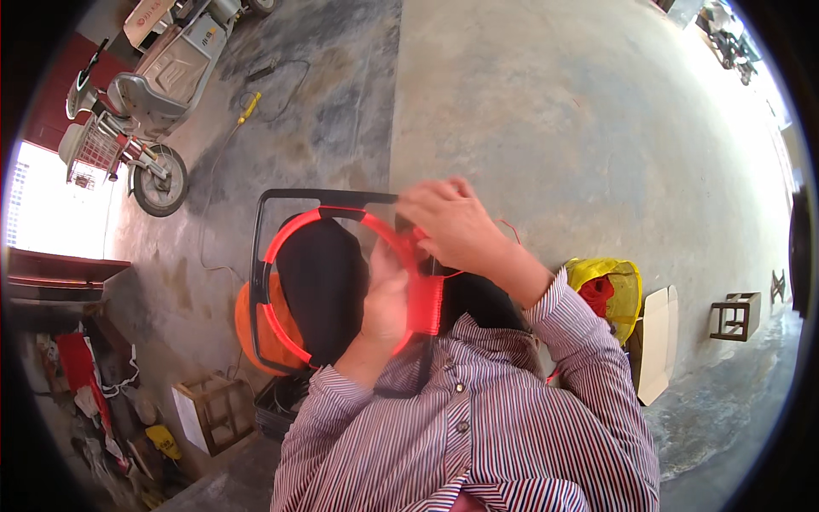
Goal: Winding a red plastic cord or ribbon around a black rectangular frame as part of furniture manufacturing.
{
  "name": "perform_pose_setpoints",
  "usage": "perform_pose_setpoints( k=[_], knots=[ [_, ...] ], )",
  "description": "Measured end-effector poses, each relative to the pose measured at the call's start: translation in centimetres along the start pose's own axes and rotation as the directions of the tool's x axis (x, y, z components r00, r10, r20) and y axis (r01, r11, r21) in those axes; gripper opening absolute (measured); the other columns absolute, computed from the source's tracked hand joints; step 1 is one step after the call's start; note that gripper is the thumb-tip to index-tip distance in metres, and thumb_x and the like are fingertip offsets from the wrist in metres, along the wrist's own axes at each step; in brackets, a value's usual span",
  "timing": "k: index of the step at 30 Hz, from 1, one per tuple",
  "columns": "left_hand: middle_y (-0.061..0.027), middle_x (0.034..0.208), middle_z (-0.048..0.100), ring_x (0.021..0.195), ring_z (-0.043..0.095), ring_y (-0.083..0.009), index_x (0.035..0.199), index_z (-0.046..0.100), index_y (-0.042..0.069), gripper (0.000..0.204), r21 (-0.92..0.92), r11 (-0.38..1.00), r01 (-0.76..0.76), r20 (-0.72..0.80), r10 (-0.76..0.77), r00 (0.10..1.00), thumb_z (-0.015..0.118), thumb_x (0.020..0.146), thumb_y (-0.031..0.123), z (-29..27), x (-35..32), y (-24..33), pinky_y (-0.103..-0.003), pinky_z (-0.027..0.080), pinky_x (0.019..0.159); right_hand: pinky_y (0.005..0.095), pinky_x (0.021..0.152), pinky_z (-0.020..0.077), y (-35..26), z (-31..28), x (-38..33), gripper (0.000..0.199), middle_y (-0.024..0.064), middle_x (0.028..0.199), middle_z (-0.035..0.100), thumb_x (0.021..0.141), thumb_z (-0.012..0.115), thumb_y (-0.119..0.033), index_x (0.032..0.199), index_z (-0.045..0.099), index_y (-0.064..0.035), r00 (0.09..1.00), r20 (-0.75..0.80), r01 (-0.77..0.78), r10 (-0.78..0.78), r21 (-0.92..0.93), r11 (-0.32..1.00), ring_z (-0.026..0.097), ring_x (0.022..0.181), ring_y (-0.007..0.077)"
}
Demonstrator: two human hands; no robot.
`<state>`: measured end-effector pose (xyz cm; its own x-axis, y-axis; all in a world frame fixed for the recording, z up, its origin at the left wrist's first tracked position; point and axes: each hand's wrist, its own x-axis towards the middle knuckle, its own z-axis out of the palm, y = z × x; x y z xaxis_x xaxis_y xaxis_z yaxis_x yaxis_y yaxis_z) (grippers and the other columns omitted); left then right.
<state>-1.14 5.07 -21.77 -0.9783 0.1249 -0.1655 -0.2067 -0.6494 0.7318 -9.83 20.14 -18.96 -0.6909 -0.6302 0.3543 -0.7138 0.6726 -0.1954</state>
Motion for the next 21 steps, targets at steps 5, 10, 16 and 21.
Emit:
perform_pose_setpoints(
  k=[5, 10, 16, 21],
  knots=[
    [-0.0176, 0.136, 0.047, 0.119, 0.052, -0.0309, 0.143, 0.032, 0.000, 0.071, -0.168, 0.972, 0.163, -0.067, -0.176, 0.982, 0.053, 0.082, 0.029, -1.1, -0.3, 0.5, -0.042, 0.044, 0.101, 0.0403, 0.088, 0.0474, 1.1, -0.3, -4.4, 0.035, 0.0090, 0.112, 0.062, 0.070, 0.079, -0.025, 0.097, 0.067, -0.0078, 0.715, -0.468, -0.223, 0.520, 0.552, 0.804, 0.057, 0.104, 0.0299],
    [-0.0214, 0.128, 0.054, 0.113, 0.057, -0.0274, 0.135, 0.040, -0.007, 0.060, -0.163, 0.933, 0.320, -0.081, -0.336, 0.938, 0.050, 0.088, 0.030, -3.1, 0.2, -0.2, -0.040, 0.047, 0.097, 0.0413, 0.084, 0.0491, -0.2, 1.1, -6.3, 0.042, 0.0137, 0.109, 0.060, 0.066, 0.079, -0.026, 0.101, 0.067, -0.0050, 0.943, 0.033, -0.313, 0.330, 0.422, 0.851, 0.058, 0.096, 0.0324],
    [-0.0195, 0.113, 0.063, 0.098, 0.064, -0.0247, 0.121, 0.052, -0.006, 0.037, 0.066, 0.925, 0.374, -0.016, -0.373, 0.928, 0.054, 0.092, 0.017, -1.7, 0.4, 0.2, -0.035, 0.051, 0.089, 0.0373, 0.084, 0.0486, 0.8, 3.2, -8.4, 0.032, 0.0101, 0.104, 0.059, 0.072, 0.072, -0.016, 0.101, 0.067, -0.0029, 0.879, 0.019, -0.321, 0.476, 0.761, 0.564, 0.059, 0.099, 0.0254],
    [-0.0183, 0.093, 0.068, 0.080, 0.068, -0.0259, 0.108, 0.058, -0.004, 0.025, 0.158, 0.834, 0.528, -0.069, -0.524, 0.849, 0.061, 0.090, 0.015, -0.6, 0.6, 1.5, -0.035, 0.055, 0.075, 0.0375, 0.094, 0.0436, 0.2, -0.1, -8.7, 0.038, 0.0155, 0.120, 0.057, 0.081, 0.051, 0.000, 0.119, 0.053, -0.0033, 0.747, 0.062, 0.087, 0.662, 0.978, -0.190, 0.056, 0.108, 0.0255]
  ],
)
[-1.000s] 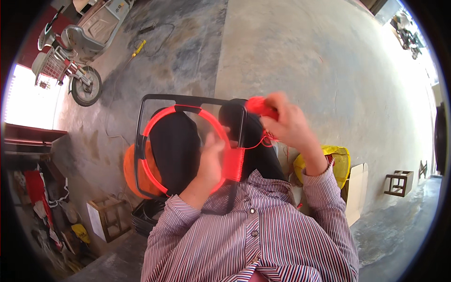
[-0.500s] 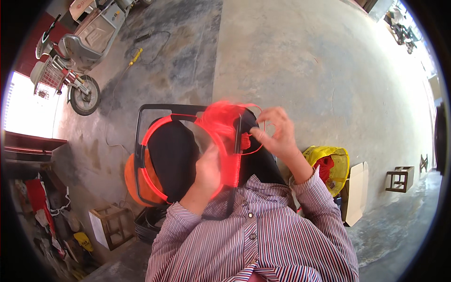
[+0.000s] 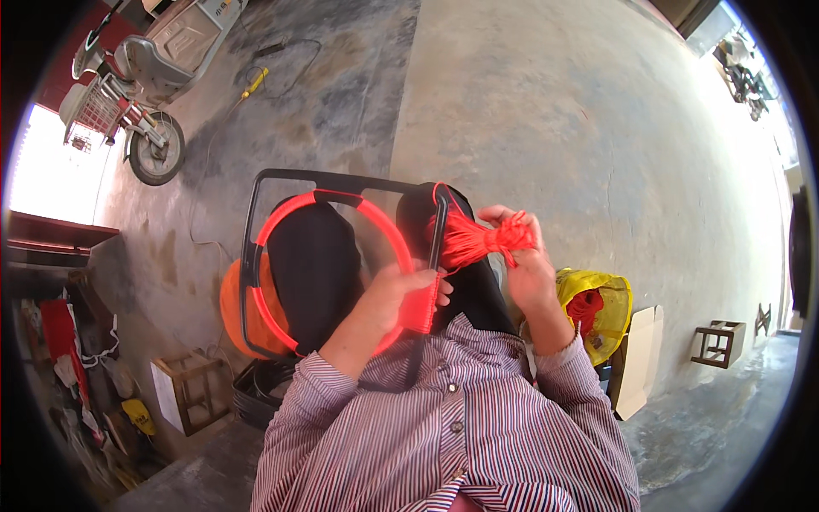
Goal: Winding a red plastic cord or ribbon around a black rectangular frame as part of furniture manufacturing.
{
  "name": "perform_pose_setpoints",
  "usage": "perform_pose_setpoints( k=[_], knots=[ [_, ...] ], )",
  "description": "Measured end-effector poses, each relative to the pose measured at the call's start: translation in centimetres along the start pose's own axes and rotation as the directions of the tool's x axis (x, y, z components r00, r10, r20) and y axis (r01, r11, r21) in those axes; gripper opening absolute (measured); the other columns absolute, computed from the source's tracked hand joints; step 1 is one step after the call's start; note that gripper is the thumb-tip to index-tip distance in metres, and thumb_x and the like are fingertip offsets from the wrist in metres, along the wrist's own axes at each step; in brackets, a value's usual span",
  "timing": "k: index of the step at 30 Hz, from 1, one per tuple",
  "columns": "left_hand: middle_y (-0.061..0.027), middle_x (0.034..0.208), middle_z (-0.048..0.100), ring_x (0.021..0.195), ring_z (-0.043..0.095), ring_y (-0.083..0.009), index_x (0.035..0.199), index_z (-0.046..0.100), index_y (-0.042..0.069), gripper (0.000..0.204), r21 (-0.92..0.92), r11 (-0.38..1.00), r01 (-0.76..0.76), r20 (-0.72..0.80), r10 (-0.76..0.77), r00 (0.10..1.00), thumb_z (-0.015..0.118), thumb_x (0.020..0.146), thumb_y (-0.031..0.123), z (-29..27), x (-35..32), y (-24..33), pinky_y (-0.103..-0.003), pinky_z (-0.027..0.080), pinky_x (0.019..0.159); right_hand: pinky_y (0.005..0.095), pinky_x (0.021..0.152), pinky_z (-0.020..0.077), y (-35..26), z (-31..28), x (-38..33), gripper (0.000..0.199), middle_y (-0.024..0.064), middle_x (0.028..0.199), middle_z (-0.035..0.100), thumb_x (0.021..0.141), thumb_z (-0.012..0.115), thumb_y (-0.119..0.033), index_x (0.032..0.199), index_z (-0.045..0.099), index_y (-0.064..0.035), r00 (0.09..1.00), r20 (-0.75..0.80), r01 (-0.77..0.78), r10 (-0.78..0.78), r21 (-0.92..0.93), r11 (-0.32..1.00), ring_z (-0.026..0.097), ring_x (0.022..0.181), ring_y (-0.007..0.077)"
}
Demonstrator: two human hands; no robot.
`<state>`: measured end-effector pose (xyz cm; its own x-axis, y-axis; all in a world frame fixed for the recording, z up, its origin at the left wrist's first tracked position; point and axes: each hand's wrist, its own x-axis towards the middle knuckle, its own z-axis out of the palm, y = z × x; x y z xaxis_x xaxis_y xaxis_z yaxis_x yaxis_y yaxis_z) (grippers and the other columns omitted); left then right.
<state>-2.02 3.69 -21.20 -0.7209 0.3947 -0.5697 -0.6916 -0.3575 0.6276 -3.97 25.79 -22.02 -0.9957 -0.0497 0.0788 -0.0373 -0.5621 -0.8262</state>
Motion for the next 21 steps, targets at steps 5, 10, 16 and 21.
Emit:
perform_pose_setpoints(
  k=[5, 10, 16, 21],
  knots=[
    [-0.0188, 0.085, 0.068, 0.070, 0.068, -0.0274, 0.101, 0.059, -0.003, 0.021, -0.050, 0.998, 0.048, -0.070, -0.052, 0.996, 0.065, 0.089, 0.013, -0.4, 0.2, -0.4, -0.037, 0.057, 0.064, 0.0441, 0.096, 0.0427, -6.0, 1.0, -3.4, 0.039, 0.0165, 0.105, 0.060, 0.090, 0.051, -0.020, 0.124, 0.046, -0.0018, 0.984, 0.152, -0.133, 0.096, 0.258, 0.957, 0.061, 0.085, 0.0266],
    [-0.0200, 0.085, 0.068, 0.069, 0.068, -0.0277, 0.099, 0.059, -0.003, 0.017, -0.058, 0.997, 0.049, -0.098, -0.055, 0.994, 0.063, 0.090, 0.012, -0.1, -0.3, 0.1, -0.036, 0.057, 0.064, 0.0362, 0.062, 0.0506, -10.2, -0.6, -3.6, 0.039, 0.0048, 0.075, 0.049, 0.094, 0.056, -0.034, 0.117, 0.049, -0.0025, 0.989, 0.038, 0.117, -0.141, 0.374, 0.920, 0.051, 0.057, 0.0149],
    [-0.0207, 0.085, 0.068, 0.070, 0.068, -0.0273, 0.099, 0.059, -0.002, 0.017, -0.055, 0.998, 0.043, -0.043, -0.046, 0.998, 0.062, 0.090, 0.012, -0.1, -0.2, 0.0, -0.036, 0.057, 0.064, 0.0267, 0.066, 0.0517, -1.5, 0.6, -2.7, 0.034, 0.0050, 0.097, 0.063, 0.085, 0.064, -0.001, 0.117, 0.054, -0.0011, 0.947, -0.111, -0.321, 0.302, -0.365, 0.874, 0.060, 0.072, 0.0107],
    [-0.0182, 0.085, 0.068, 0.069, 0.068, -0.0260, 0.103, 0.059, -0.001, 0.021, -0.015, 1.000, -0.014, -0.057, 0.013, 0.998, 0.062, 0.091, 0.016, -0.1, -0.3, -0.5, -0.035, 0.056, 0.064, 0.0249, 0.059, 0.0501, -0.6, 2.4, -3.8, 0.031, 0.0014, 0.080, 0.062, 0.083, 0.068, -0.003, 0.111, 0.056, 0.0000, 0.919, -0.032, -0.381, 0.393, -0.330, 0.864, 0.058, 0.064, 0.0074]
  ],
)
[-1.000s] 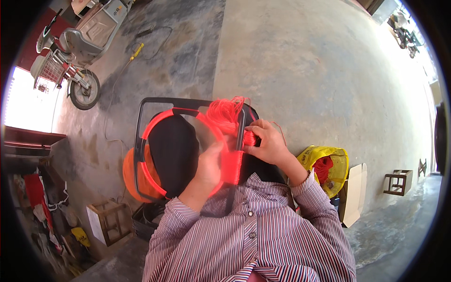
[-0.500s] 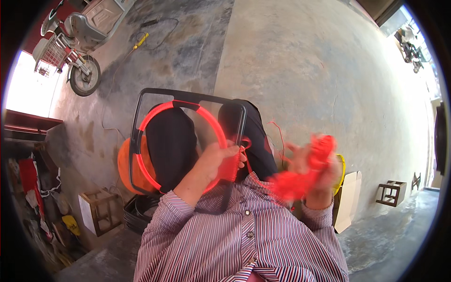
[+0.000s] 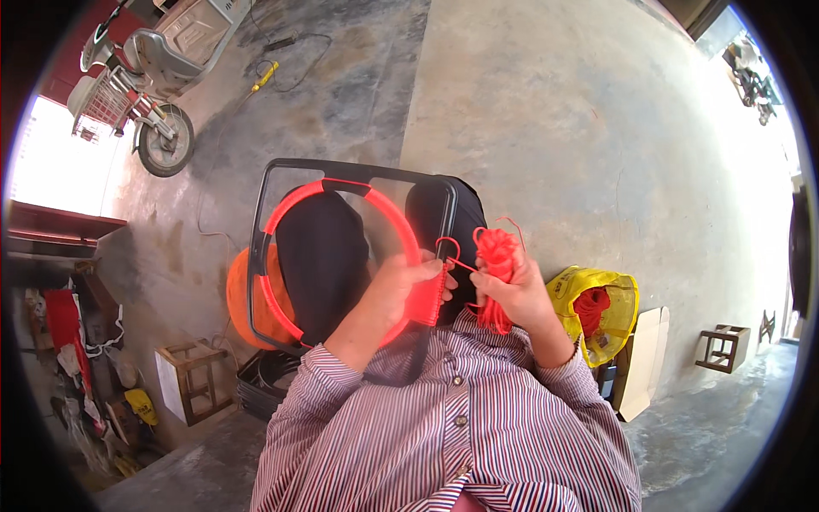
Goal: Winding a red plastic cord or ribbon around a black rectangular frame as part of furniture manufacturing.
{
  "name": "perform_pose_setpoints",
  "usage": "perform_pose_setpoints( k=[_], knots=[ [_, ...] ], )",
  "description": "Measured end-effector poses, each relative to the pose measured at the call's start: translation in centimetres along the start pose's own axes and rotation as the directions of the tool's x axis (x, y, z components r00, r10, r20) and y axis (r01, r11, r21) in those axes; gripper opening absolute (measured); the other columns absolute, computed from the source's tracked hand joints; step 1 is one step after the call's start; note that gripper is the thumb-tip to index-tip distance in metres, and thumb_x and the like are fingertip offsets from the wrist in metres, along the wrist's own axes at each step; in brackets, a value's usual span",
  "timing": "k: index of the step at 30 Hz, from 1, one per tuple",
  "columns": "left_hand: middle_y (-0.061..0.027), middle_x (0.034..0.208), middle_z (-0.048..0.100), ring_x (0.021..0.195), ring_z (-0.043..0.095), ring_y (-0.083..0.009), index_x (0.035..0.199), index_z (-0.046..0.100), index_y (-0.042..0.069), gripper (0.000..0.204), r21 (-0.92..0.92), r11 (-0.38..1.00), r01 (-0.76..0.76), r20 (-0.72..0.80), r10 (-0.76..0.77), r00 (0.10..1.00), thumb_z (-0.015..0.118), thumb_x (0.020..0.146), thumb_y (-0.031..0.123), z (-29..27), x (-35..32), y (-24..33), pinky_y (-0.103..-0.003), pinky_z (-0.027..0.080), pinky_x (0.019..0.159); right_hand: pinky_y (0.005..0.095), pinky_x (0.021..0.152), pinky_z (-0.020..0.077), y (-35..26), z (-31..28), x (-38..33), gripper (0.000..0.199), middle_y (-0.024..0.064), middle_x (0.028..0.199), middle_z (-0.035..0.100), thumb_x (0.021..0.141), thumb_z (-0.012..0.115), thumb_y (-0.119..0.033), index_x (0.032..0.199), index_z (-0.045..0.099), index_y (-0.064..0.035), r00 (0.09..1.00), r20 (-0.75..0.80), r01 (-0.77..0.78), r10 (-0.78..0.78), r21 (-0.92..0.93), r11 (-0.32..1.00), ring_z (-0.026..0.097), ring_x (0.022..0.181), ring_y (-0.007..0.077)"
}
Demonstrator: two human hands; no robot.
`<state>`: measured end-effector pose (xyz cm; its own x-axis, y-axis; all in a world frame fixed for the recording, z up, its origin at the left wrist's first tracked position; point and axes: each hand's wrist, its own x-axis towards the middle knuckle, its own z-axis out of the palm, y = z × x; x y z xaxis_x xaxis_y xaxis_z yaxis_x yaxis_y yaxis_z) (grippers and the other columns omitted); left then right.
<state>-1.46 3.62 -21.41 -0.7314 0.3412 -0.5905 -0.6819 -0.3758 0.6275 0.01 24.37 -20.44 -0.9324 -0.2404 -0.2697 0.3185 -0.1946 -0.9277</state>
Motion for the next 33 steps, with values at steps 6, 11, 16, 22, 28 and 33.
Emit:
perform_pose_setpoints(
  k=[6, 11, 16, 22, 28, 33],
  knots=[
    [-0.0146, 0.082, 0.067, 0.067, 0.067, -0.0248, 0.106, 0.059, 0.001, 0.027, -0.066, 0.998, 0.007, 0.007, -0.007, 1.000, 0.064, 0.091, 0.024, 0.5, 0.2, 0.7, -0.034, 0.055, 0.062, 0.0231, 0.055, 0.0433, -2.2, -0.9, -3.3, 0.014, 0.0006, 0.076, 0.058, 0.080, 0.064, 0.005, 0.090, 0.056, -0.0003, 0.977, 0.210, -0.009, -0.030, 0.186, 0.982, 0.056, 0.064, 0.0074],
    [-0.0158, 0.080, 0.066, 0.066, 0.066, -0.0256, 0.099, 0.057, 0.002, 0.020, -0.031, 0.999, 0.009, 0.057, -0.007, 0.998, 0.062, 0.090, 0.019, -0.4, 1.0, 0.0, -0.034, 0.056, 0.061, 0.0243, 0.052, 0.0452, -1.4, -2.0, -4.0, 0.022, 0.0046, 0.074, 0.058, 0.070, 0.060, 0.008, 0.089, 0.055, -0.0017, 0.995, -0.050, 0.102, -0.091, 0.284, 0.953, 0.057, 0.058, 0.0115],
    [-0.0186, 0.080, 0.064, 0.066, 0.066, -0.0283, 0.094, 0.053, 0.002, 0.014, -0.076, 0.997, 0.028, 0.047, -0.025, 0.999, 0.060, 0.089, 0.013, -0.9, 1.2, 0.5, -0.038, 0.057, 0.062, 0.0329, 0.057, 0.0532, -3.5, -14.3, -2.4, 0.032, 0.0064, 0.079, 0.058, 0.088, 0.052, -0.008, 0.119, 0.051, -0.0010, 0.814, -0.581, 0.263, -0.002, 0.364, 0.893, 0.057, 0.061, 0.0173],
    [-0.0197, 0.079, 0.065, 0.065, 0.066, -0.0288, 0.094, 0.054, -0.001, 0.015, -0.036, 0.999, 0.035, 0.030, -0.034, 0.999, 0.059, 0.090, 0.013, -0.7, 0.6, 1.3, -0.038, 0.057, 0.063, 0.0313, 0.074, 0.0501, -4.5, -9.5, -4.7, 0.056, 0.0071, 0.096, 0.057, 0.086, 0.059, -0.032, 0.130, 0.046, -0.0005, 0.944, -0.260, 0.250, -0.206, 0.150, 0.957, 0.056, 0.083, 0.0168],
    [-0.0195, 0.078, 0.065, 0.065, 0.067, -0.0294, 0.093, 0.054, 0.000, 0.010, -0.056, 0.998, 0.027, 0.070, -0.024, 0.997, 0.057, 0.091, 0.009, 0.2, -1.8, 1.9, -0.038, 0.057, 0.061, 0.0367, 0.080, 0.0488, -2.6, -0.8, 0.0, 0.062, 0.0169, 0.097, 0.061, 0.075, 0.071, -0.010, 0.131, 0.046, -0.0034, 0.895, 0.447, 0.338, 0.012, -0.695, 0.635, 0.062, 0.093, 0.0308],
    [-0.0199, 0.079, 0.065, 0.066, 0.068, -0.0295, 0.090, 0.054, 0.003, 0.008, -0.082, 0.996, 0.037, 0.154, -0.024, 0.988, 0.061, 0.089, 0.008, 0.6, -1.4, 0.5, -0.039, 0.058, 0.058, 0.0378, 0.085, 0.0494, -2.3, 0.7, 4.5, 0.085, 0.0162, 0.100, 0.063, 0.074, 0.067, -0.007, 0.148, 0.024, -0.0084, 0.971, 0.109, 0.232, -0.214, -0.650, 0.723, 0.062, 0.094, 0.0318]
  ],
)
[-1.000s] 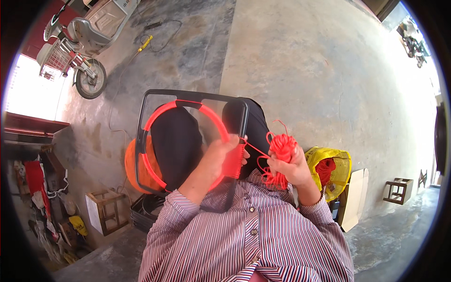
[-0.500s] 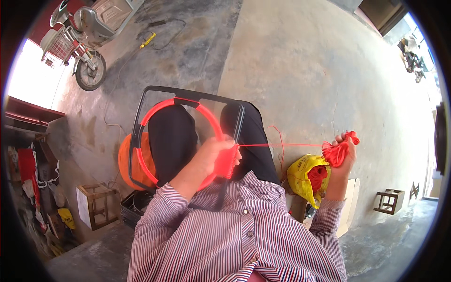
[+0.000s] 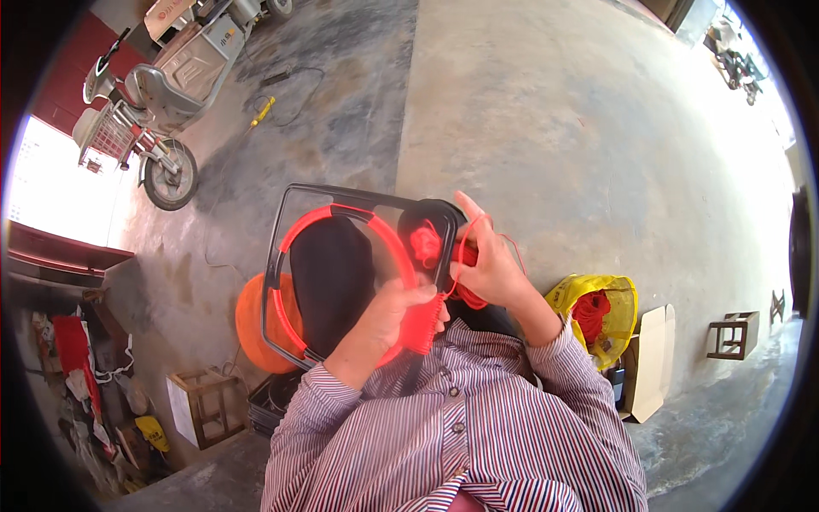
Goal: Winding a red plastic cord or ribbon around a black rectangular frame as part of furniture manufacturing.
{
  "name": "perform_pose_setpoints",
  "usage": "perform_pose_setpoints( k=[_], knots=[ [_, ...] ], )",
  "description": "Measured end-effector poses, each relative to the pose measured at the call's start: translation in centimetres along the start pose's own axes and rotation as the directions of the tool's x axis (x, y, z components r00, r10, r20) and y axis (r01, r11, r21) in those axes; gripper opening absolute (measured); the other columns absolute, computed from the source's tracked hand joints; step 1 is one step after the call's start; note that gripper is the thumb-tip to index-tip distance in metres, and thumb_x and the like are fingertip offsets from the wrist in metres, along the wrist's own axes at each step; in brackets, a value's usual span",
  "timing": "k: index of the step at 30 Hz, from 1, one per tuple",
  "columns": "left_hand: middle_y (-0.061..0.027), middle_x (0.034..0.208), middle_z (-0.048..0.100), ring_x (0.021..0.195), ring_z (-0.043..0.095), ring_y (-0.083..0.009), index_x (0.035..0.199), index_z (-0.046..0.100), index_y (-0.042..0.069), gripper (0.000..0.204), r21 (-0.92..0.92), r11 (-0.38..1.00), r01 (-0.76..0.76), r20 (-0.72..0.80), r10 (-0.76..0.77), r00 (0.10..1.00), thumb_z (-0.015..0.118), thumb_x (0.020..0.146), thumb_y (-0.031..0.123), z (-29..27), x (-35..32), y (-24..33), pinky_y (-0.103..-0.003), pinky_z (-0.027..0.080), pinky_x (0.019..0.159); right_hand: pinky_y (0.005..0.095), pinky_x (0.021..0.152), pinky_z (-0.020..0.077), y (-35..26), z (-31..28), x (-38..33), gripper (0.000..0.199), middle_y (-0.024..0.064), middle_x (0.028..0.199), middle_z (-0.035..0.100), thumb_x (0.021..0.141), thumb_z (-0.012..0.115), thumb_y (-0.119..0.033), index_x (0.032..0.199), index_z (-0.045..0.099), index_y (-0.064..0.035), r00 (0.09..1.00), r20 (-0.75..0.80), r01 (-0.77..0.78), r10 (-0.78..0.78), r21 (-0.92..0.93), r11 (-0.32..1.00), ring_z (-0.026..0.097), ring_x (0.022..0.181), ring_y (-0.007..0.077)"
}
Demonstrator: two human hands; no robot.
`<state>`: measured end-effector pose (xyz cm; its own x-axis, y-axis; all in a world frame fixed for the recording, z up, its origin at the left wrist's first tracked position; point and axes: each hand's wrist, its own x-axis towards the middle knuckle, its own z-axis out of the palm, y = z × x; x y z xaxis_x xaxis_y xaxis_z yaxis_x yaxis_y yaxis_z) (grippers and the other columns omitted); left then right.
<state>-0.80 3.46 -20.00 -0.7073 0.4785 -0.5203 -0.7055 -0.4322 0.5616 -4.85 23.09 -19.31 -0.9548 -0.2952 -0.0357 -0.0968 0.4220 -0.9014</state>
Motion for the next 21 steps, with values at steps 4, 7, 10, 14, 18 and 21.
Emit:
perform_pose_setpoints(
  k=[4, 7, 10, 14, 18, 21],
  knots=[
    [-0.0208, 0.077, 0.065, 0.063, 0.067, -0.0298, 0.090, 0.055, 0.003, 0.011, 0.009, 1.000, -0.014, -0.015, 0.014, 1.000, 0.063, 0.088, 0.010, 0.2, 0.6, 0.1, -0.039, 0.058, 0.058, 0.0360, 0.093, 0.0463, -0.8, 0.5, 1.7, 0.080, 0.0077, 0.101, 0.063, 0.074, 0.066, 0.002, 0.145, 0.031, -0.0077, 0.991, -0.066, 0.135, -0.120, 0.634, 0.761, 0.057, 0.102, 0.0200],
    [-0.0206, 0.076, 0.065, 0.063, 0.067, -0.0299, 0.088, 0.056, 0.002, 0.013, 0.035, 0.999, 0.005, 0.055, -0.007, 0.998, 0.065, 0.086, 0.012, -0.3, 0.9, -0.2, -0.039, 0.058, 0.059, 0.0336, 0.095, 0.0447, -1.0, 0.8, 2.1, 0.063, 0.0070, 0.105, 0.061, 0.075, 0.070, 0.002, 0.133, 0.048, -0.0054, 0.999, 0.035, -0.009, -0.026, 0.749, 0.662, 0.054, 0.106, 0.0167],
    [-0.0204, 0.076, 0.065, 0.063, 0.067, -0.0298, 0.087, 0.056, 0.001, 0.015, 0.050, 0.999, -0.004, 0.004, 0.004, 1.000, 0.066, 0.085, 0.012, 0.0, 1.1, 0.2, -0.039, 0.058, 0.059, 0.0319, 0.093, 0.0459, 0.2, 1.6, 2.6, 0.039, 0.0080, 0.105, 0.061, 0.076, 0.073, -0.001, 0.113, 0.061, -0.0036, 0.996, -0.059, 0.000, 0.060, 0.711, 0.703, 0.056, 0.104, 0.0178],
    [-0.0199, 0.076, 0.065, 0.063, 0.067, -0.0294, 0.086, 0.056, 0.001, 0.014, 0.019, 0.999, -0.032, -0.032, 0.032, 0.999, 0.065, 0.085, 0.011, 0.2, 1.3, 0.6, -0.039, 0.058, 0.060, 0.0333, 0.082, 0.0506, -0.4, 0.1, 1.2, 0.025, 0.0089, 0.093, 0.065, 0.076, 0.075, -0.007, 0.099, 0.065, -0.0043, 0.839, -0.508, 0.346, -0.196, 0.220, 0.912, 0.063, 0.091, 0.0230],
    [-0.0189, 0.077, 0.065, 0.062, 0.067, -0.0284, 0.087, 0.055, 0.002, 0.012, 0.046, 0.997, -0.055, -0.102, 0.060, 0.993, 0.064, 0.086, 0.011, -0.3, 1.5, 0.3, -0.038, 0.058, 0.059, 0.0349, 0.075, 0.0513, -0.1, -2.3, -2.1, 0.025, 0.0113, 0.087, 0.065, 0.074, 0.074, -0.015, 0.094, 0.065, -0.0025, 0.970, -0.104, 0.214, -0.218, -0.044, 0.976, 0.064, 0.083, 0.0261],
    [-0.0178, 0.077, 0.065, 0.063, 0.067, -0.0275, 0.087, 0.055, 0.003, 0.011, 0.042, 0.998, -0.048, -0.109, 0.052, 0.993, 0.063, 0.087, 0.011, -0.7, 0.9, 0.9, -0.038, 0.058, 0.059, 0.0389, 0.072, 0.0512, 0.1, -5.1, -3.0, 0.022, 0.0103, 0.081, 0.063, 0.071, 0.065, -0.022, 0.080, 0.062, -0.0024, 0.968, 0.166, -0.133, 0.191, -0.308, 0.942, 0.063, 0.078, 0.0276]
  ],
)
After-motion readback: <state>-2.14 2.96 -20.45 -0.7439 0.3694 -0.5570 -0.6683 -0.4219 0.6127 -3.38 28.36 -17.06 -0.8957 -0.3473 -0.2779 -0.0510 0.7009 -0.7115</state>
